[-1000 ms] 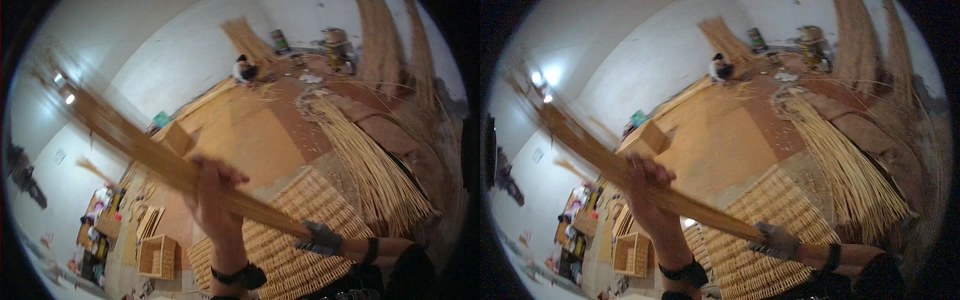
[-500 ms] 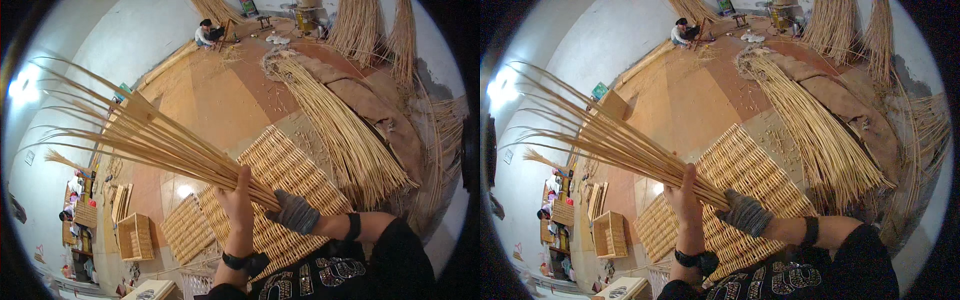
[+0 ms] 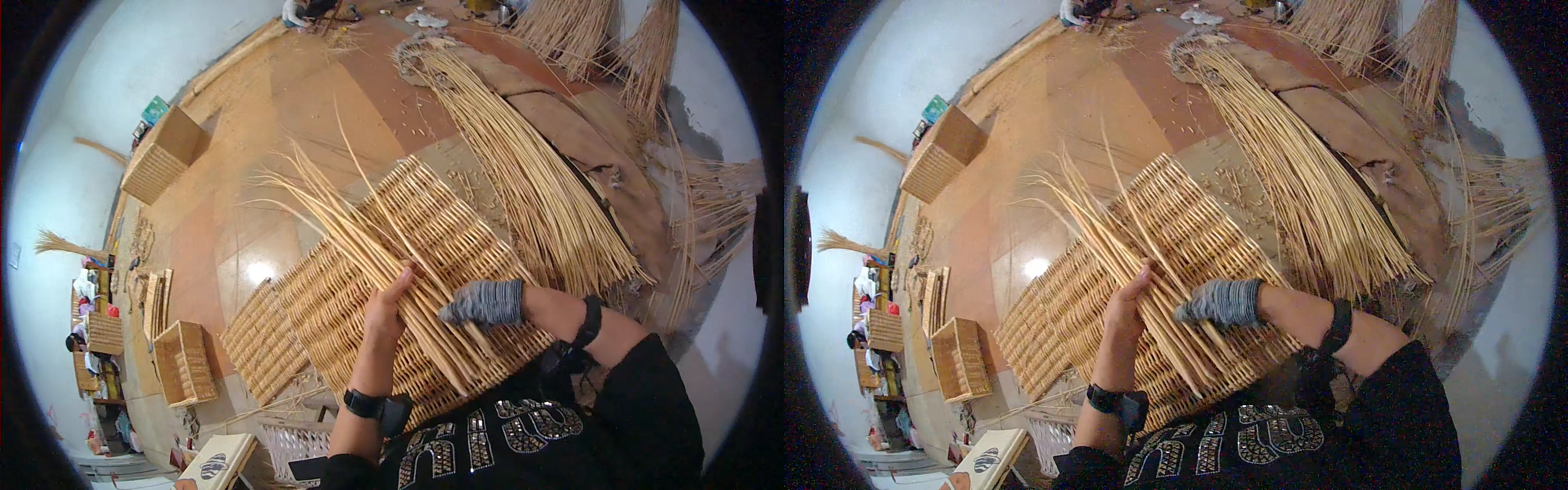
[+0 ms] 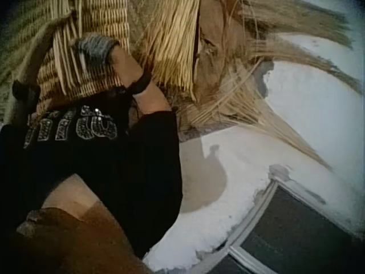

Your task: Weave together long, flexible strips of wood or bamboo to construct a basket.

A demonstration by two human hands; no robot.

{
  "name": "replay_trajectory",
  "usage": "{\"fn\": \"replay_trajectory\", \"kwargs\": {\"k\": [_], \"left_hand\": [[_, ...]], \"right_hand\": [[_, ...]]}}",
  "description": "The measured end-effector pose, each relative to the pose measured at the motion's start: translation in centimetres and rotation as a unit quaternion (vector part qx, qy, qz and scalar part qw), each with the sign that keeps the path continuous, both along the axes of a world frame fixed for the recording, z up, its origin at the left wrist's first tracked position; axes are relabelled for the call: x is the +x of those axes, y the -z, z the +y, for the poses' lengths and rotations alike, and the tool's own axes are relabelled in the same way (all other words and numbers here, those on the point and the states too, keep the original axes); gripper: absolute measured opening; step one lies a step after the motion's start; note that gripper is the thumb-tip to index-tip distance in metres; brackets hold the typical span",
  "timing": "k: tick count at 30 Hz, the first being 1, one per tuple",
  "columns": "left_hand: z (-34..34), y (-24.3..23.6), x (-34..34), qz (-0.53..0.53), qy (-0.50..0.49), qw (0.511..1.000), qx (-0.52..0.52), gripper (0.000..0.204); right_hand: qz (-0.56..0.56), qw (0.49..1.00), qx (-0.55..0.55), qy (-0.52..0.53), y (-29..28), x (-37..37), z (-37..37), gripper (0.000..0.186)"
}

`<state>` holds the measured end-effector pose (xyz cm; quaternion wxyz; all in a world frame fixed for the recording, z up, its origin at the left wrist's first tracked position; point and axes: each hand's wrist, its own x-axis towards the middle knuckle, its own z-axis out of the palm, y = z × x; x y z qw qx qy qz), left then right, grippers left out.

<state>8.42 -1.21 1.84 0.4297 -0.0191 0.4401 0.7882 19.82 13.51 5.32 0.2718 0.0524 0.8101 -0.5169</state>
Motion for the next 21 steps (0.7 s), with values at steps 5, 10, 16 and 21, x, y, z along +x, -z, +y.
{"fn": "replay_trajectory", "kwargs": {"k": [5, 10, 16, 21], "left_hand": [[0.9, 0.3, -0.1, 0.015, -0.010, 0.991, -0.132, 0.032], [1.6, 0.2, -1.2, 0.064, 0.020, 0.991, -0.119, 0.031], [-3.0, -3.5, -9.6, 0.265, -0.033, 0.930, -0.251, 0.022], [-6.4, -4.9, -17.3, 0.250, -0.074, 0.927, -0.268, 0.022]], "right_hand": [[-0.055, 0.956, -0.191, 0.217, 0.7, 0.6, 1.6, 0.039], [-0.058, 0.959, -0.194, 0.198, 1.2, 0.4, 1.4, 0.040], [0.251, 0.922, 0.068, 0.285, -0.8, 4.9, 4.4, 0.028], [0.173, 0.764, -0.471, 0.406, 0.3, 9.0, 6.8, 0.012]]}}
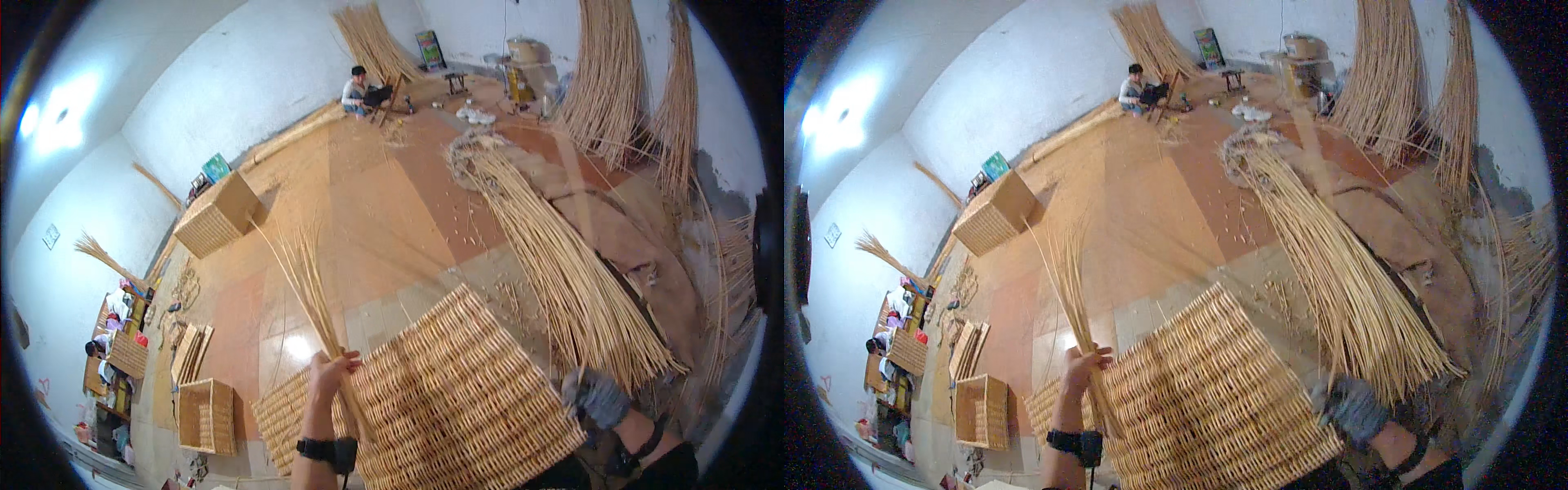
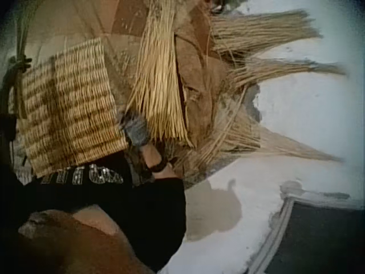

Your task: Weave together long, flexible strips of wood or bamboo to construct a basket.

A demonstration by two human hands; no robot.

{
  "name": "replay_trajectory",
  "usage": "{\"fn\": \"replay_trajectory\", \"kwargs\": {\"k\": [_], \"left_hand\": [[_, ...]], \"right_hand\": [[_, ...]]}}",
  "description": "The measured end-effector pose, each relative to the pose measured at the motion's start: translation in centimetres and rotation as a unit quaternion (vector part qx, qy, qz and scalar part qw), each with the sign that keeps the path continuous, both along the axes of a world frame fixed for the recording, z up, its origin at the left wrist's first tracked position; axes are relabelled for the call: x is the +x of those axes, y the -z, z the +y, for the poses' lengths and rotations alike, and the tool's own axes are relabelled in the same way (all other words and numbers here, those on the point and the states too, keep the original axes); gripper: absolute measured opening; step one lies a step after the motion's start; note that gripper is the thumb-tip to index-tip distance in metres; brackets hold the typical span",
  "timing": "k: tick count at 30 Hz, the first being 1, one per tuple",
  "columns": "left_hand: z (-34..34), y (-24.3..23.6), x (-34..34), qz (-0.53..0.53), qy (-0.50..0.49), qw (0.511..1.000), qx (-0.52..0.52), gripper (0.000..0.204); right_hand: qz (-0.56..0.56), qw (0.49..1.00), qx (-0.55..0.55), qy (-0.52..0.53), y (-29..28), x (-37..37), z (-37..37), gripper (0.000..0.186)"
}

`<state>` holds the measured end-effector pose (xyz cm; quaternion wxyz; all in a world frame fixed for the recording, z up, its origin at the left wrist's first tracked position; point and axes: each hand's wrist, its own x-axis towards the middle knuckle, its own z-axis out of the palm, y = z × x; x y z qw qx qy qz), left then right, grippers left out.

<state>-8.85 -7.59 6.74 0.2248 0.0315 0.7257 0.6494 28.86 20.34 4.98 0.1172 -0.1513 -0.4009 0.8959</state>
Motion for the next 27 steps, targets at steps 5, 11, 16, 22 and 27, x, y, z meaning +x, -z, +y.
{"fn": "replay_trajectory", "kwargs": {"k": [5, 11, 16, 22, 27], "left_hand": [[8.5, 2.7, -1.8, 0.185, 0.136, 0.963, -0.140, 0.018], [17.7, 7.7, -1.9, 0.186, 0.220, 0.929, -0.235, 0.048], [17.2, 8.2, -2.0, 0.227, 0.234, 0.920, -0.217, 0.056], [15.1, 8.1, 0.0, 0.195, 0.266, 0.941, -0.077, 0.039], [16.4, 7.9, -0.8, 0.109, 0.289, 0.947, -0.091, 0.026]], "right_hand": [[-0.082, 0.966, 0.242, -0.047, 2.4, 0.2, -3.6, 0.025], [-0.137, 0.936, 0.316, -0.074, 1.5, -1.6, -5.6, 0.019], [-0.151, 0.924, 0.335, -0.102, 1.4, -2.7, -4.7, 0.015], [-0.134, 0.922, 0.349, -0.104, 1.3, -2.2, -2.7, 0.011], [-0.077, 0.926, 0.368, -0.030, -2.2, -3.5, 3.5, 0.010]]}}
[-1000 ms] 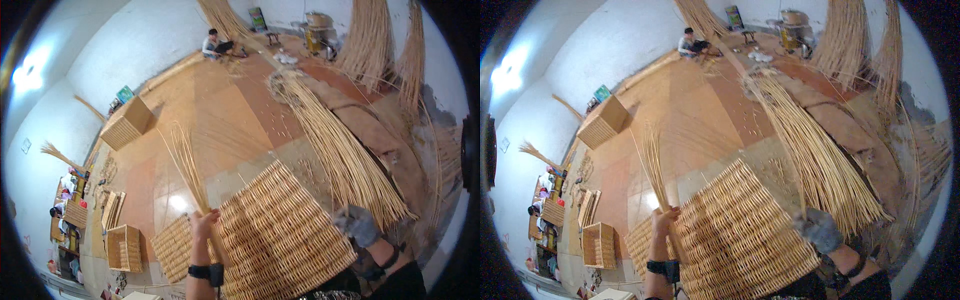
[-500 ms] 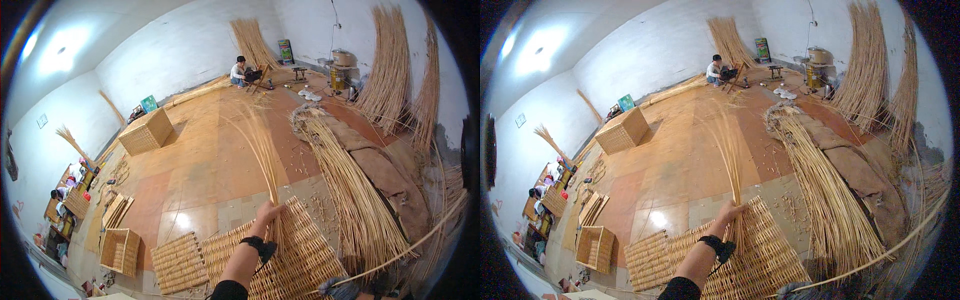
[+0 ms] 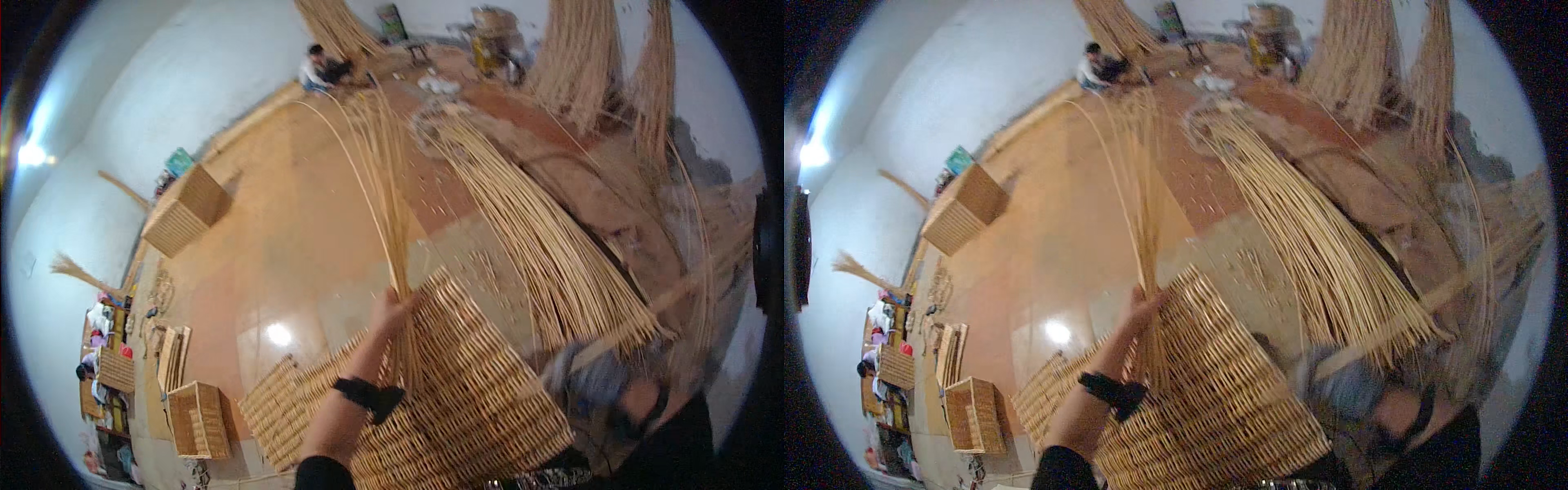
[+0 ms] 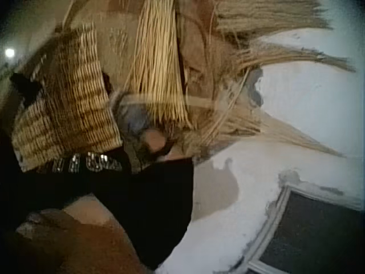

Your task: Weave together long, flexible strips of wood or bamboo to construct a basket.

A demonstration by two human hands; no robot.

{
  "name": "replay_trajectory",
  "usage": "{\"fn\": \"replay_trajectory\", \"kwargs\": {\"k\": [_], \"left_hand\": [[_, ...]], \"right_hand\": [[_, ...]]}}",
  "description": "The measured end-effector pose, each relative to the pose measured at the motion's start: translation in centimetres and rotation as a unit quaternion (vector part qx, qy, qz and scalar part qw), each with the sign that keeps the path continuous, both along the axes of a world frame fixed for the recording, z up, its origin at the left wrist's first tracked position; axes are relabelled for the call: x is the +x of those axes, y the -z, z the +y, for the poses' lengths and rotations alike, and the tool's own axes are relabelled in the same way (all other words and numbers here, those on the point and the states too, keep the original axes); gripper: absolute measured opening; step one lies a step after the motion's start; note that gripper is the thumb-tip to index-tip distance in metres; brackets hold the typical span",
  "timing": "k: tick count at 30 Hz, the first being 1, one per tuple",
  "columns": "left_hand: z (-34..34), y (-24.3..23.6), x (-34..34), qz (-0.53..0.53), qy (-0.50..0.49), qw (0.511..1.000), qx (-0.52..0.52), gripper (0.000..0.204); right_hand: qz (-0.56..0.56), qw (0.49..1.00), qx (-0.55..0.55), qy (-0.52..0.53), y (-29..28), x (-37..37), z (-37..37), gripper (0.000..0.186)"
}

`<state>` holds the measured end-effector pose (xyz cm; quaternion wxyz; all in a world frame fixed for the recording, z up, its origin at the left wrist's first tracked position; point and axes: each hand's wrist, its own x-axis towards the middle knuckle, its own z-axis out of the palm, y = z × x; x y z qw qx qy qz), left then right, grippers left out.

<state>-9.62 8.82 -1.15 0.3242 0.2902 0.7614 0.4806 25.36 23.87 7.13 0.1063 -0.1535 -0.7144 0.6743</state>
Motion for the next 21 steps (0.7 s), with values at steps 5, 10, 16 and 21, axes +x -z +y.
{"fn": "replay_trajectory", "kwargs": {"k": [5, 10, 16, 21], "left_hand": [[2.3, -2.3, -3.3, 0.018, -0.013, 1.000, -0.017, 0.025], [2.8, -1.1, -0.7, -0.001, -0.014, 0.996, -0.084, 0.026], [2.5, -1.1, 0.3, -0.012, -0.063, 0.997, -0.036, 0.030], [3.6, -1.9, 0.4, -0.058, -0.074, 0.995, -0.016, 0.030]], "right_hand": [[0.062, 0.992, -0.077, 0.079, -0.8, -6.1, 8.1, 0.014], [-0.019, 0.981, -0.030, 0.191, 4.8, -14.3, 9.4, 0.014], [-0.001, 0.958, -0.239, 0.160, 8.9, -17.3, 9.2, 0.014], [0.004, 0.940, -0.315, 0.131, 9.4, -18.5, 9.0, 0.017]]}}
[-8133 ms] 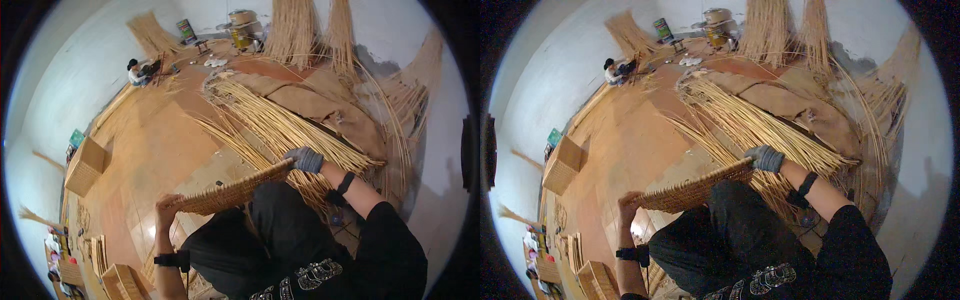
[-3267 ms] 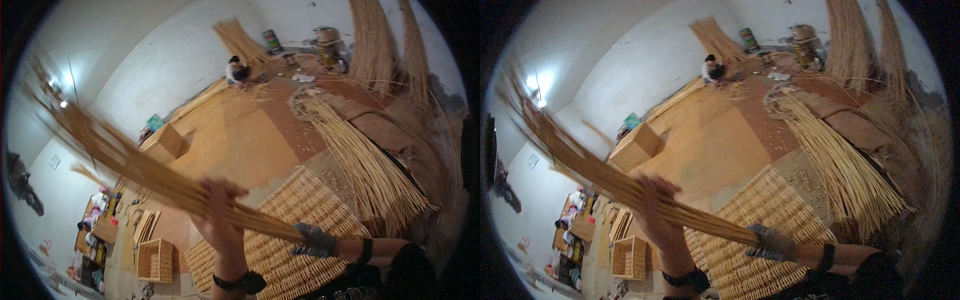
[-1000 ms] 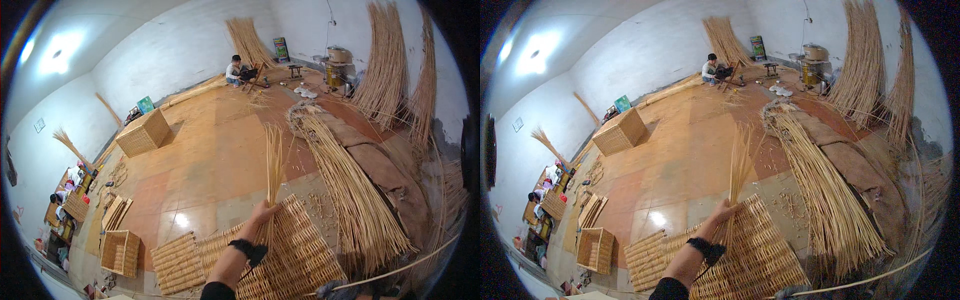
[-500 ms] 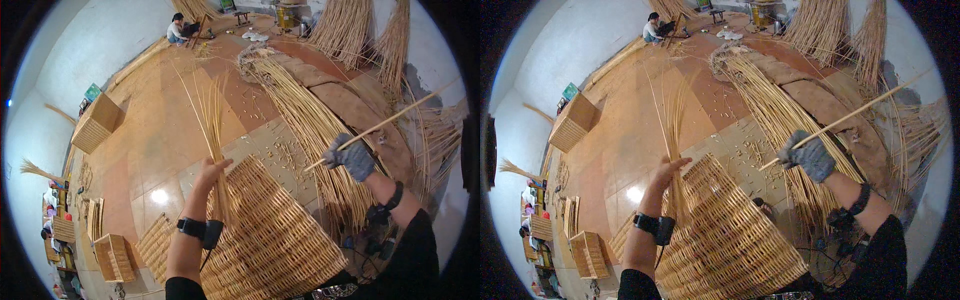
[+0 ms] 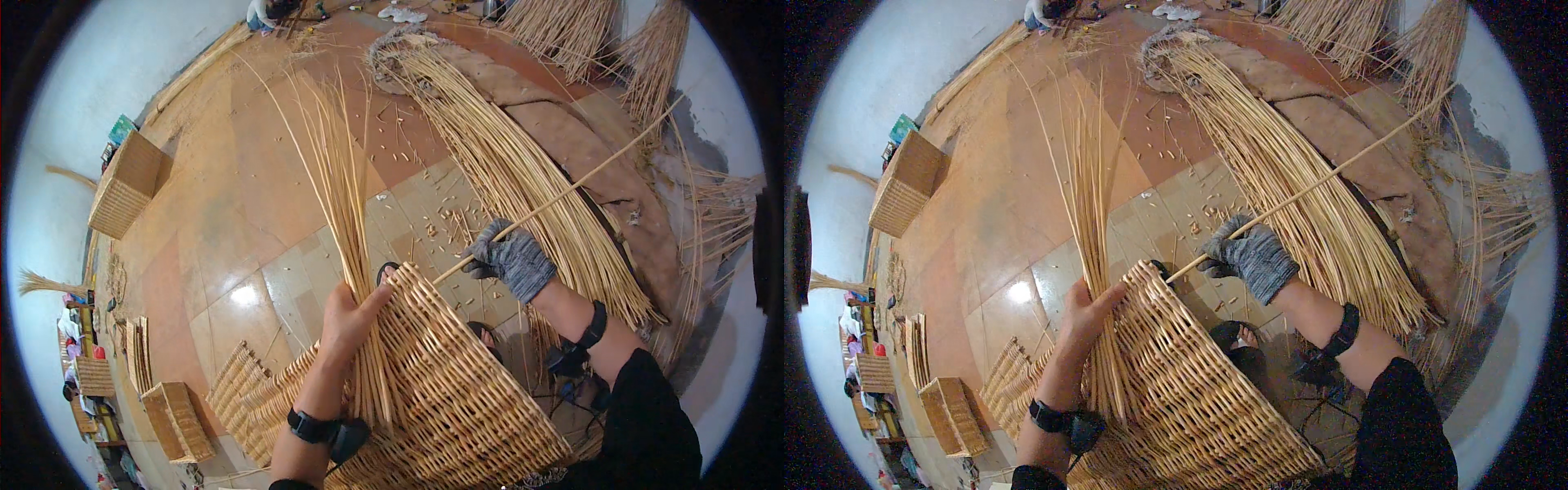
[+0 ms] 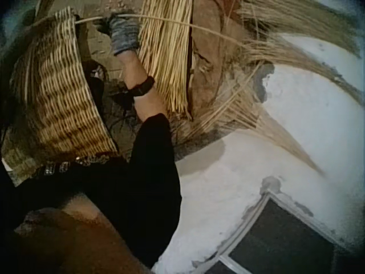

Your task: Weave together long, flexible strips of wood or bamboo to construct a basket.

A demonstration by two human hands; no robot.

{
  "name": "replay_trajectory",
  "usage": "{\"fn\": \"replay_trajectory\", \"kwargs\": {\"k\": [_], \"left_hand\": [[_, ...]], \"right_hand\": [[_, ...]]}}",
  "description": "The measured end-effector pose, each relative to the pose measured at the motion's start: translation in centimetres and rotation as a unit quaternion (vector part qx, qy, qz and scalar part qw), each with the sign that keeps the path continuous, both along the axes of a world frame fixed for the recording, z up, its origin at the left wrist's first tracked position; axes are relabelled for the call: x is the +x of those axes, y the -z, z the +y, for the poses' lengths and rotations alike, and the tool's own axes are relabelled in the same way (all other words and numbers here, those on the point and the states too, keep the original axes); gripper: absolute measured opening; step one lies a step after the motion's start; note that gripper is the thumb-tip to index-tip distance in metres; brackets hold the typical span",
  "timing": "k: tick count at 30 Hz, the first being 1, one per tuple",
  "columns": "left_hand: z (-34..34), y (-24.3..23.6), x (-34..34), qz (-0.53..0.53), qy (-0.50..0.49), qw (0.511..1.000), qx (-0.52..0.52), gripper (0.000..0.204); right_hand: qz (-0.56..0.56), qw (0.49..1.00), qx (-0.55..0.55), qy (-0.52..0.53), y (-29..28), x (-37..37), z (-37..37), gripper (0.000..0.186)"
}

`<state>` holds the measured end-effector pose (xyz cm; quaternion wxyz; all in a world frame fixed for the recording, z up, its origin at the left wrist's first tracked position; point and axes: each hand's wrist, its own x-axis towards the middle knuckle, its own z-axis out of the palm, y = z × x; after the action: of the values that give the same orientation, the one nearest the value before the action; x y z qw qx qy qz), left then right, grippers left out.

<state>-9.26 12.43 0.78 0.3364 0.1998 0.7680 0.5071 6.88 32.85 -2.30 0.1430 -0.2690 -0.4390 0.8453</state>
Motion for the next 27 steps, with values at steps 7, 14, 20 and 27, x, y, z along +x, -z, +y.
{"fn": "replay_trajectory", "kwargs": {"k": [7, 14, 20, 27], "left_hand": [[-0.1, 1.2, -0.2, -0.002, 0.007, 0.999, -0.033, 0.030], [-0.1, 2.7, -0.5, 0.014, 0.011, 1.000, -0.026, 0.035], [0.1, 2.9, -0.1, 0.096, 0.027, 0.992, -0.078, 0.042], [0.0, 2.8, -0.1, 0.136, 0.016, 0.977, -0.161, 0.045]], "right_hand": [[0.002, 0.996, 0.082, -0.034, 0.7, -1.4, 0.0, 0.017], [0.083, 0.968, 0.236, 0.019, -0.3, -2.7, -1.5, 0.021], [0.476, 0.856, -0.201, 0.025, -0.8, -3.8, 0.5, 0.049], [0.359, 0.889, -0.266, 0.103, 3.0, -4.6, -4.3, 0.049]]}}
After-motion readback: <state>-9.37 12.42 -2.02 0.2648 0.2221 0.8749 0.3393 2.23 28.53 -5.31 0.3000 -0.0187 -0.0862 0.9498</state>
